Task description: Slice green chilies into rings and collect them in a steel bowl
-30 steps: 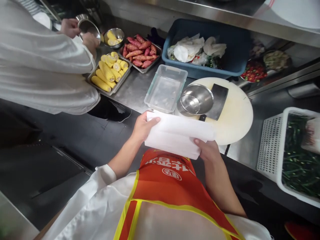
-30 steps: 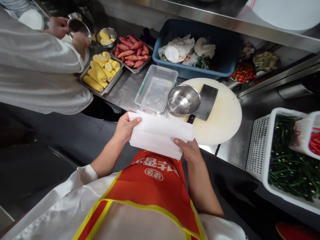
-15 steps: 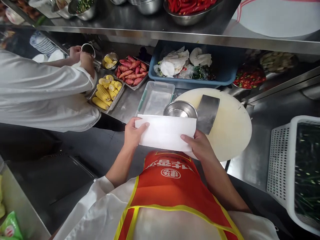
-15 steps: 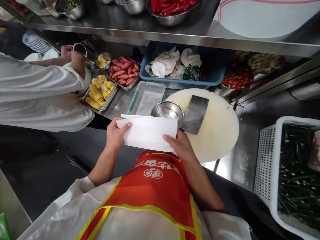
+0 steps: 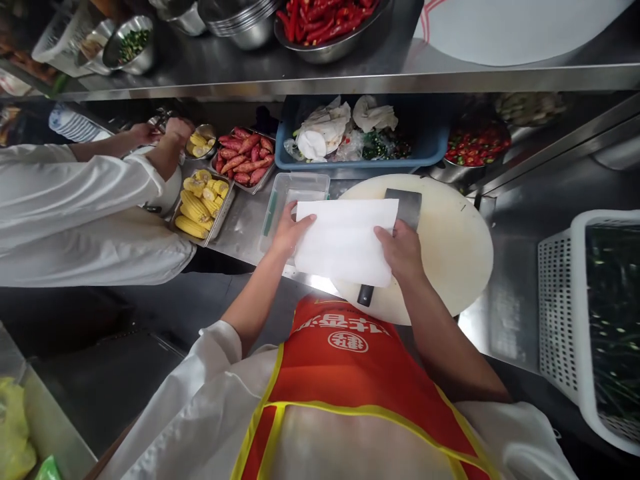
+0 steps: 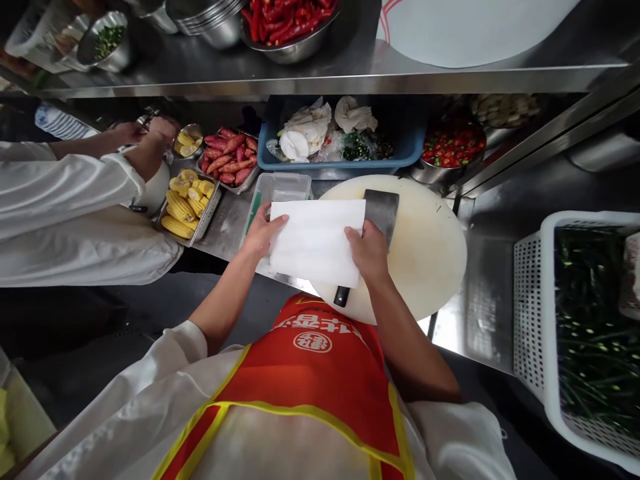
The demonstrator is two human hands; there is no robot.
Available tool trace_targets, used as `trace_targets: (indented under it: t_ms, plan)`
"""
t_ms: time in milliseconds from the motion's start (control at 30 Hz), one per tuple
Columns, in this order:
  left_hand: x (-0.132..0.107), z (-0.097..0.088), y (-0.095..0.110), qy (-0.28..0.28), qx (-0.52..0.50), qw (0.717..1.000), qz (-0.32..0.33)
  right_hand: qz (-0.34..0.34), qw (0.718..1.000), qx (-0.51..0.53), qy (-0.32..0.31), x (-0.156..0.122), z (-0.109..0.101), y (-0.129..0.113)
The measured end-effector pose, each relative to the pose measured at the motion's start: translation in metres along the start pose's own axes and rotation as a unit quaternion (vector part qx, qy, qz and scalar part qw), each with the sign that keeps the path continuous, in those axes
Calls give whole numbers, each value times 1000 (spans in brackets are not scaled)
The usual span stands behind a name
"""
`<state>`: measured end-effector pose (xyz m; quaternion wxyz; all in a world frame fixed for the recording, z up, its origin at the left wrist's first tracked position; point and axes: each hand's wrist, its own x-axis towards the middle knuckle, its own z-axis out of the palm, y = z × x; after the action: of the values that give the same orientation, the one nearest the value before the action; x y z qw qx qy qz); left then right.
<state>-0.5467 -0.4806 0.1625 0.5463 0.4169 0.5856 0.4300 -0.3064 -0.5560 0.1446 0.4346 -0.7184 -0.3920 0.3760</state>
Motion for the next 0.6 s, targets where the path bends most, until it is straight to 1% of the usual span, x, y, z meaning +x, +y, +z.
trace_targets:
  t_ms: [33,67,100,133,167,200,233,267,333,367,400,433,500,600]
  plan:
    - [-1,-3,-3,21,45,999,17,-11,999,-39,2,3,2,1]
    - [-3,-5,-5,50,95,993,51,-19,997,-78,4,5,4,2]
    - [-6,-7,-5,80,147,981,98,-24,993,-114,6,6,5,2]
    - [-10,-8,-5,100,199,962,156,-26,989,-143,9,7,7,3]
    - [-15,-8,-2,100,246,939,218,-28,986,-165,14,8,9,2]
    - [-20,-7,1,74,289,913,277,-30,983,-182,20,7,10,2]
    - [-25,-5,5,24,327,887,324,-31,981,-192,25,7,12,2]
    - [-29,-1,9,-44,359,862,356,-33,979,-197,29,6,13,1]
    - [-32,6,15,-185,409,808,381,-32,980,-193,34,3,16,1]
    - [-31,10,17,-240,433,780,383,-30,981,-189,36,2,17,2]
    - [-29,14,17,-279,458,753,381,-28,982,-185,38,2,18,2]
    - [-26,17,17,-307,485,727,377,-28,982,-181,41,1,19,3]
    - [-20,22,14,-343,537,679,365,-34,983,-172,49,1,21,5]
    - [-15,30,8,-376,598,621,339,-38,987,-145,50,0,22,8]
